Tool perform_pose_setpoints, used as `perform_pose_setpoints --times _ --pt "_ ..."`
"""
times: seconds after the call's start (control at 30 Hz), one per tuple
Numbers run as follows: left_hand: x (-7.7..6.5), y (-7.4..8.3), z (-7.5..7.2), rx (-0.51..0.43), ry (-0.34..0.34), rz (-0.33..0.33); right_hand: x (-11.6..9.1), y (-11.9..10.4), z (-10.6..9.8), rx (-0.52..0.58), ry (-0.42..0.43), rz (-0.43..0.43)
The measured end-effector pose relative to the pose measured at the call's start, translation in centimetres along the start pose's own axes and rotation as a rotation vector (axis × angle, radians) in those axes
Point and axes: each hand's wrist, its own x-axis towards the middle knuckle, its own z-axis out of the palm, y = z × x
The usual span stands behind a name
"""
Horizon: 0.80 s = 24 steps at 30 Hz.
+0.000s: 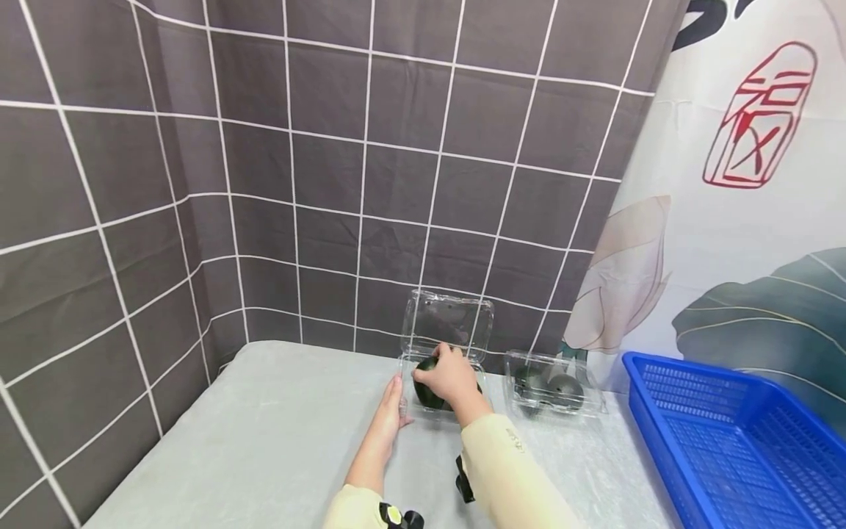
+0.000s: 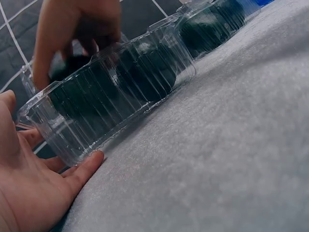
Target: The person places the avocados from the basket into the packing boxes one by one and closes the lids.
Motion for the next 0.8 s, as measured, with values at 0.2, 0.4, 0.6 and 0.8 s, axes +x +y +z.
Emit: perform_pose_setpoints --times 0.2,0.4,0.6,0.8 --pt "-0.2 0.2 0.1 0.019 -0.003 -0.017 -0.5 0.5 2.4 -0.251 0.077 -0.012" --pt "-0.2 0.0 0.2 0.012 0.027 -0.034 -0.8 0.6 2.7 -0.370 0.108 -0.038" --pt "-0.2 -0.3 0.4 0.015 0.062 0.010 0.5 2.6 0.5 0.017 0.318 0.006" --pt "-0.1 -0.3 0.4 0.123 0.147 0.041 2.6 5.3 -3.2 0.635 0.337 0.157"
